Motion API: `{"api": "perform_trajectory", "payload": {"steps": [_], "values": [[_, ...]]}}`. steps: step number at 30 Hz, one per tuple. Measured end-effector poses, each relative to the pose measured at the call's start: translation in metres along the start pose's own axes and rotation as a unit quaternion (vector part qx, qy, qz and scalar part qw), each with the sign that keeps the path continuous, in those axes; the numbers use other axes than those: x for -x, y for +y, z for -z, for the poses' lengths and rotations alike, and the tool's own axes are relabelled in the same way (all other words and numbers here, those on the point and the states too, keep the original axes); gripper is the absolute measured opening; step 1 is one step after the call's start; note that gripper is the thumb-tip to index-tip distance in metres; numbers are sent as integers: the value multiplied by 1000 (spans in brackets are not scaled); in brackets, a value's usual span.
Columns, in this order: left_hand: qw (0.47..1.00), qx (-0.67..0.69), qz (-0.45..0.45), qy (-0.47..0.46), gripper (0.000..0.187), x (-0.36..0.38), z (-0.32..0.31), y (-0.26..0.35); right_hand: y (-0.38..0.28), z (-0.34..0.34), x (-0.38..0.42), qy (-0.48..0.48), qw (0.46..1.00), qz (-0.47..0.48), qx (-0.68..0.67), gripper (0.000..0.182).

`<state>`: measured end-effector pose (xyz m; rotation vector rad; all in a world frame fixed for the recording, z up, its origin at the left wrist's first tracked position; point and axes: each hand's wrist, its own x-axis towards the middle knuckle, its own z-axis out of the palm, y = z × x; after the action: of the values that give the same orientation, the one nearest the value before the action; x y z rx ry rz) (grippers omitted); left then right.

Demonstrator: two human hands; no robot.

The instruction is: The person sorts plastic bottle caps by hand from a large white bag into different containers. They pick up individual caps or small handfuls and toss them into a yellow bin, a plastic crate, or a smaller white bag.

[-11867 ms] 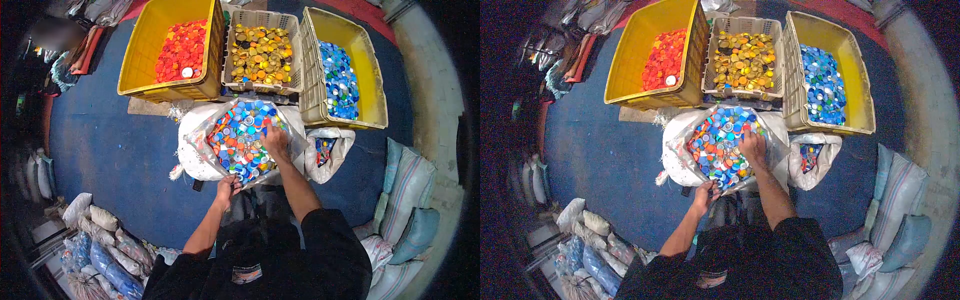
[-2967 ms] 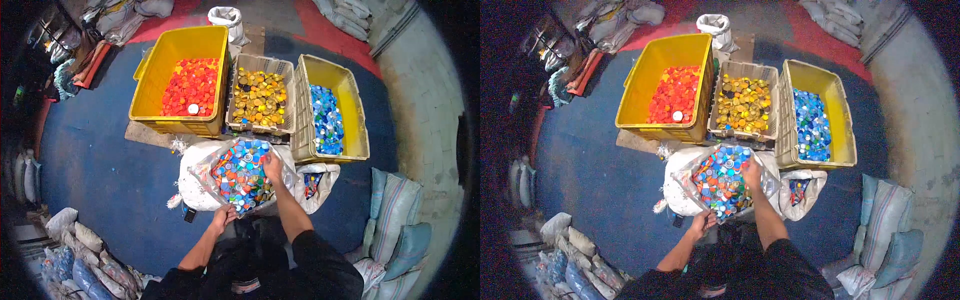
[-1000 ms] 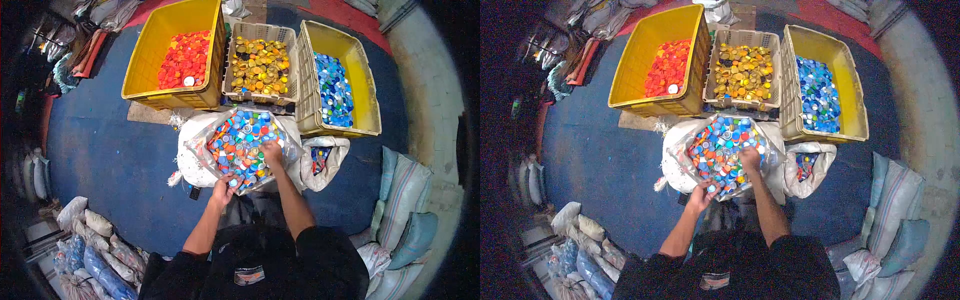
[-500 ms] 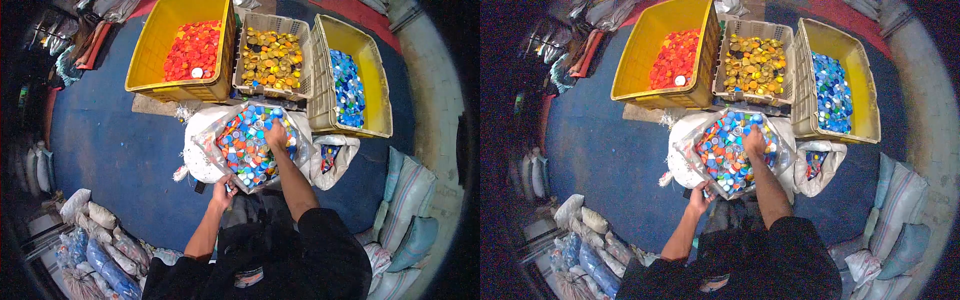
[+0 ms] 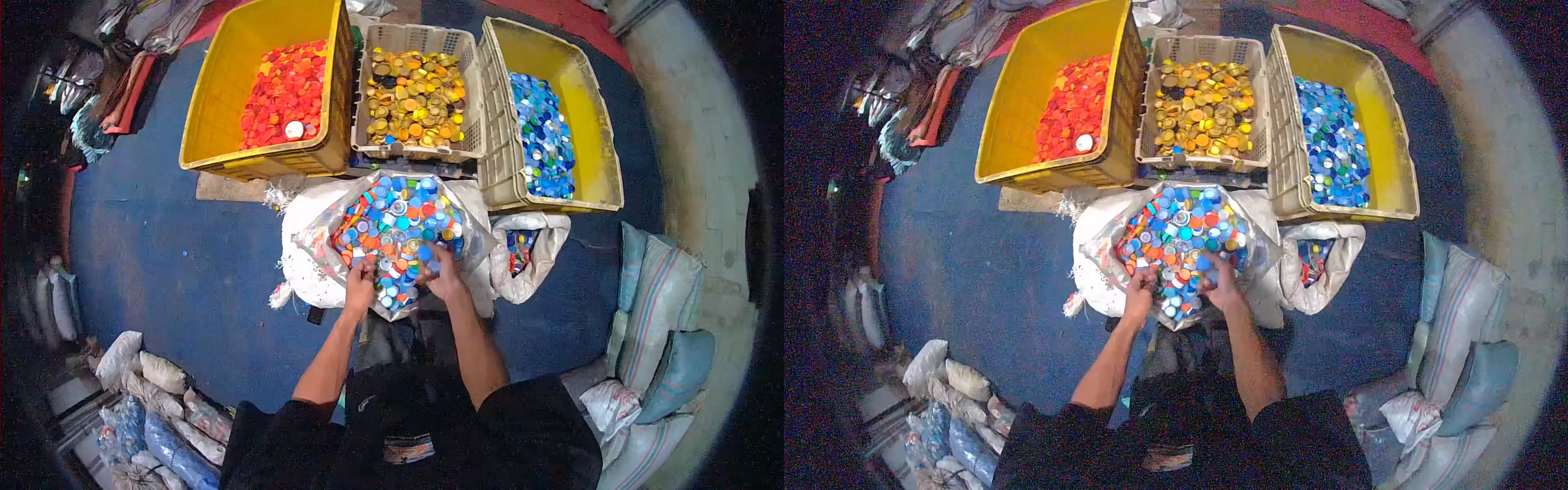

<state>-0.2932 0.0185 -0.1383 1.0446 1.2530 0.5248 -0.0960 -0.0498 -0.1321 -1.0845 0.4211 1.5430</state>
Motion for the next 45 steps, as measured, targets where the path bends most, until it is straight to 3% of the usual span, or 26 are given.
{"api": "perform_trajectory", "payload": {"steps": [1,2,5,6,9,10,14,17,18,20,22,24,27,30,33,38,40,41,43,44,45], "values": [[997,-50,-53,7,18,-7,-6,5,3,5,4,-28,999,-20,-18,20],[999,-33,-36,17,17,-11,-11,9,8,7,7,3,999,-23,-42,19],[989,-114,-95,-14,18,-37,-18,23,2,-11,36,23,999,-25,-35,29],[974,-190,-121,10,24,-38,-25,48,6,0,38,-65,998,10,-12,40],[905,-312,-287,41,29,-84,-30,48,4,0,51,-72,997,-1,-3,47],[899,-327,-288,32,29,-93,-36,60,-1,4,57,-133,990,9,52,52],[874,-366,-318,-15,32,-130,-59,85,2,20,59,-137,986,19,90,52],[843,-413,-338,-66,34,-156,-73,90,3,40,54,-183,954,95,217,51],[829,-425,-354,-77,35,-164,-78,87,12,57,46,-208,957,83,185,47],[796,-476,-363,-89,36,-175,-84,82,28,78,47,-183,944,151,227,45],[776,-521,-337,-110,35,-184,-85,73,17,63,77,-194,960,119,164,47],[756,-566,-307,-117,31,-189,-86,72,9,50,103,-157,915,205,309,56],[757,-561,-315,-116,29,-190,-86,74,7,52,104,-168,880,237,376,69],[766,-550,-316,-99,26,-180,-83,75,19,74,83,-183,863,249,399,64],[809,-482,-330,-69,24,-165,-77,76,41,100,46,-202,874,268,350,51],[882,-335,-331,-7,22,-131,-64,62,19,72,44,-165,949,105,246,43],[921,-263,-285,35,20,-114,-56,52,13,59,43,-154,966,69,198,40],[937,-224,-260,55,18,-105,-51,47,9,53,43,-153,961,79,216,36],[993,-46,-105,20,16,-85,-38,38,2,44,40,-150,951,96,253,30],[997,70,-27,13,16,-71,-36,42,3,38,33,-105,966,71,227,25],[982,184,50,5,16,-57,-31,45,2,33,28,-69,952,108,276,24]]}}
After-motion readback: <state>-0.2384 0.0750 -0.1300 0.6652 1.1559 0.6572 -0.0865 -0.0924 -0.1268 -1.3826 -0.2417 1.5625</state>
